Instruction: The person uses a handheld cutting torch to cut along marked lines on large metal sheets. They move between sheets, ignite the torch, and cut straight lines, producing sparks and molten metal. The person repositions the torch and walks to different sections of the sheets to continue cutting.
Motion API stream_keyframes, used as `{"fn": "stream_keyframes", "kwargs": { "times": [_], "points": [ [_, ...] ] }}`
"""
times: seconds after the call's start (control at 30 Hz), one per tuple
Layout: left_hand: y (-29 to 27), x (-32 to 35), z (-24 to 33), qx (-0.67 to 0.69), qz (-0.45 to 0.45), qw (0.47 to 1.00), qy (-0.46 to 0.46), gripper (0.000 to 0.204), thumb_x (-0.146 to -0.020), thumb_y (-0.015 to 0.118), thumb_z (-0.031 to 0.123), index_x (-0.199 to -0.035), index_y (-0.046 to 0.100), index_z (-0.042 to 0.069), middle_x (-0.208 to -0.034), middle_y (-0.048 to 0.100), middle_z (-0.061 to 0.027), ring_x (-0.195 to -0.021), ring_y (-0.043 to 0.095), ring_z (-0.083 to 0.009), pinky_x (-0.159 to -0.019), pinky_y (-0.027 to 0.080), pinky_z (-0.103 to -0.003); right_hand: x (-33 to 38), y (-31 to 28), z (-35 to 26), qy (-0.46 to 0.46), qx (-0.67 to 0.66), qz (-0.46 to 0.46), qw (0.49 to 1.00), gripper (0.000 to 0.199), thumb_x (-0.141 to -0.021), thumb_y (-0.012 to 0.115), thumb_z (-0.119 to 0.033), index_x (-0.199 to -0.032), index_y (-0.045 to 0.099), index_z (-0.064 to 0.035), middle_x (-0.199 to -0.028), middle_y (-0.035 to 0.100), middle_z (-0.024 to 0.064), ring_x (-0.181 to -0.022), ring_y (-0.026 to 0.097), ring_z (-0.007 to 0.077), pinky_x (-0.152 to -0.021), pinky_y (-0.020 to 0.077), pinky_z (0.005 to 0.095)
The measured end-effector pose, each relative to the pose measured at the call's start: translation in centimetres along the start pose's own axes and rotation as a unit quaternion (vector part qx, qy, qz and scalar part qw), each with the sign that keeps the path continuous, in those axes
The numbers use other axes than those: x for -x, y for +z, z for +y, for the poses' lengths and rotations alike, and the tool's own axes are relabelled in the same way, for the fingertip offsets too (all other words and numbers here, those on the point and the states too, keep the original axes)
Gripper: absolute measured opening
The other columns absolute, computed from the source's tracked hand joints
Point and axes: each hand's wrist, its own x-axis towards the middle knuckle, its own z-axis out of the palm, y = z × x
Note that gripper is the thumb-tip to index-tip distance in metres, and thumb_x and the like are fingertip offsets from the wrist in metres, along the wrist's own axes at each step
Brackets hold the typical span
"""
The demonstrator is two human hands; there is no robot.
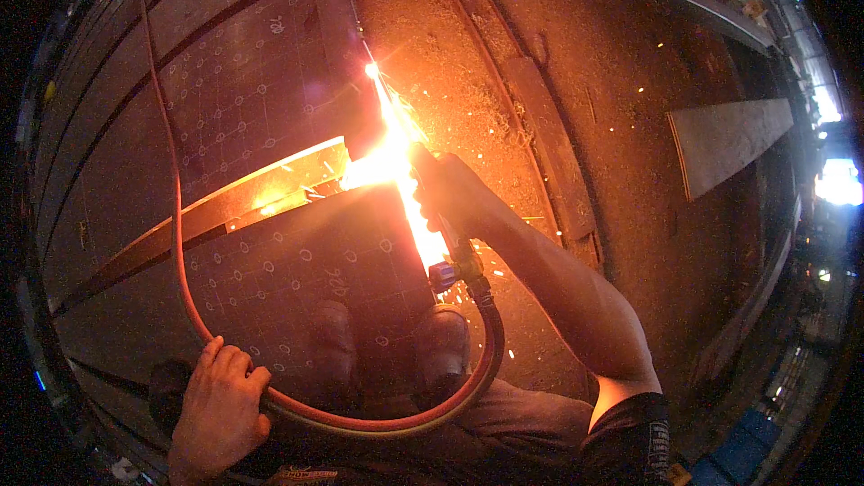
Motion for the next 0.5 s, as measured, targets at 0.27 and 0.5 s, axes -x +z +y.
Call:
{"fn": "stream_keyframes", "kwargs": {
  "times": [0.27,0.5],
  "points": [
    [-0.5,0.0,0.2,0.001,-0.032,0.999,-0.013,0.029,-0.064,0.072,0.009,-0.089,0.064,0.000,-0.092,0.056,-0.0165,-0.103,0.056,-0.0305,-0.114,0.027,-0.048,0.9,0.3,-1.1,0.020,0.006,-0.002,1.000,0.051,-0.093,0.045,-0.050,-0.101,0.052,0.0000,-0.067,0.047,0.0015,-0.052,0.046,0.0116,-0.048,0.0434,0.0300],
    [-0.1,0.0,0.2,0.003,0.000,1.000,-0.007,0.027,-0.063,0.071,0.007,-0.088,0.064,-0.001,-0.092,0.057,-0.0169,-0.102,0.057,-0.0300,-0.113,0.028,-0.048,0.3,-0.2,-0.2,0.015,0.015,-0.009,1.000,0.053,-0.091,0.046,-0.052,-0.099,0.053,-0.0003,-0.068,0.048,0.0021,-0.053,0.047,0.0126,-0.050,0.0448,0.0315]
  ]
}}
